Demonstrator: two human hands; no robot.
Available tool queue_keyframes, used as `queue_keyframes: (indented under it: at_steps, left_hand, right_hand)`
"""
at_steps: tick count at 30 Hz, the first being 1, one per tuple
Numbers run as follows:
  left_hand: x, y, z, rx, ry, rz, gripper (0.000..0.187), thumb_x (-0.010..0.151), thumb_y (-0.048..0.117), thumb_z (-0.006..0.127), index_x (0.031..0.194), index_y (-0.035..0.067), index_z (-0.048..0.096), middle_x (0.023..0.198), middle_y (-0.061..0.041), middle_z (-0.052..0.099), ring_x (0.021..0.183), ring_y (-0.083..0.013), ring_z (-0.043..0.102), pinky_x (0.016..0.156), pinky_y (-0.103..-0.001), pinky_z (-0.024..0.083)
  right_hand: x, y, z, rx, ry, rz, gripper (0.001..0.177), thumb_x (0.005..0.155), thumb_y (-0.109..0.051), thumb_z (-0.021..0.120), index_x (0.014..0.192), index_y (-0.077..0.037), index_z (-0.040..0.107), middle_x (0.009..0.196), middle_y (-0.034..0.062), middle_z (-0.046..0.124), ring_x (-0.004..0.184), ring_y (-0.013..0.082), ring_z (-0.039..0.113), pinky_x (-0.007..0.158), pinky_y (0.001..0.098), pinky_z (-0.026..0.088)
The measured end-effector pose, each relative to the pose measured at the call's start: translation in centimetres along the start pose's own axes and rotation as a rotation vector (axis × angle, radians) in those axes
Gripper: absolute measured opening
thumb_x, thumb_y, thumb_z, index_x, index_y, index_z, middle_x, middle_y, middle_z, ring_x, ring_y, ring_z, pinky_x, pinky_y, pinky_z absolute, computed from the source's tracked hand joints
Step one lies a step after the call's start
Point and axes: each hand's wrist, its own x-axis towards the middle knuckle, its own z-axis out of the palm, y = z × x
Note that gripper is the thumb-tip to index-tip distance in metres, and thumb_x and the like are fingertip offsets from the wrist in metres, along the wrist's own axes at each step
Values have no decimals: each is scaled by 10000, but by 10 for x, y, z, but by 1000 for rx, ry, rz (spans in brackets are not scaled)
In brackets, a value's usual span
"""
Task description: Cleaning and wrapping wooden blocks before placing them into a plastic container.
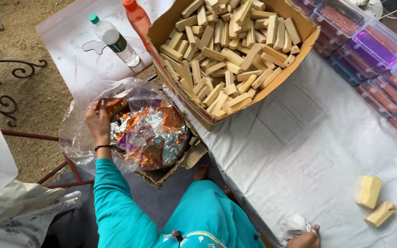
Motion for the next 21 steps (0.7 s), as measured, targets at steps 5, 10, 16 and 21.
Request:
queue_keyframes:
  at_steps: [5, 10, 16, 21]
  left_hand:
    - [-17, 62, -7, -407, -79, -440, 207, 1066, 176, 629, 1102, -2, 727, 919, -76, 700, 820, -148, 591, 727, -299, 458]
    - [-62, 222, -14, -562, 79, -371, 205, 1098, 145, 573, 1172, -18, 674, 1009, -70, 723, 897, -148, 635, 811, -303, 502]
    - [-162, 403, 36, -634, -136, 307, 256, 874, 0, 661, 1095, 124, 701, 1260, -156, 669, 1233, -323, 606, 1123, -480, 425]
    - [-281, 498, 93, -730, -674, 787, 214, 864, 121, 708, 1077, 139, 722, 1414, -118, 590, 1400, -313, 465, 1184, -612, 260]
  right_hand:
    - [42, 10, 33, 21, 20, 44, 451, 1064, -270, 558, 1128, 173, 612, 1032, 233, 659, 888, 316, 695, 695, 419, 576]
    - [65, 39, 22, 149, -4, 39, 389, 1050, -240, 600, 1145, 135, 635, 1043, 182, 663, 901, 271, 663, 747, 366, 560]
    - [87, 75, 2, 71, -117, 11, 309, 1054, -194, 670, 912, 73, 605, 873, 51, 541, 799, 126, 453, 656, 298, 375]
    - [84, 42, 7, 11, -203, 120, 239, 913, -177, 668, 1052, 18, 668, 921, 34, 644, 803, 119, 545, 695, 253, 449]
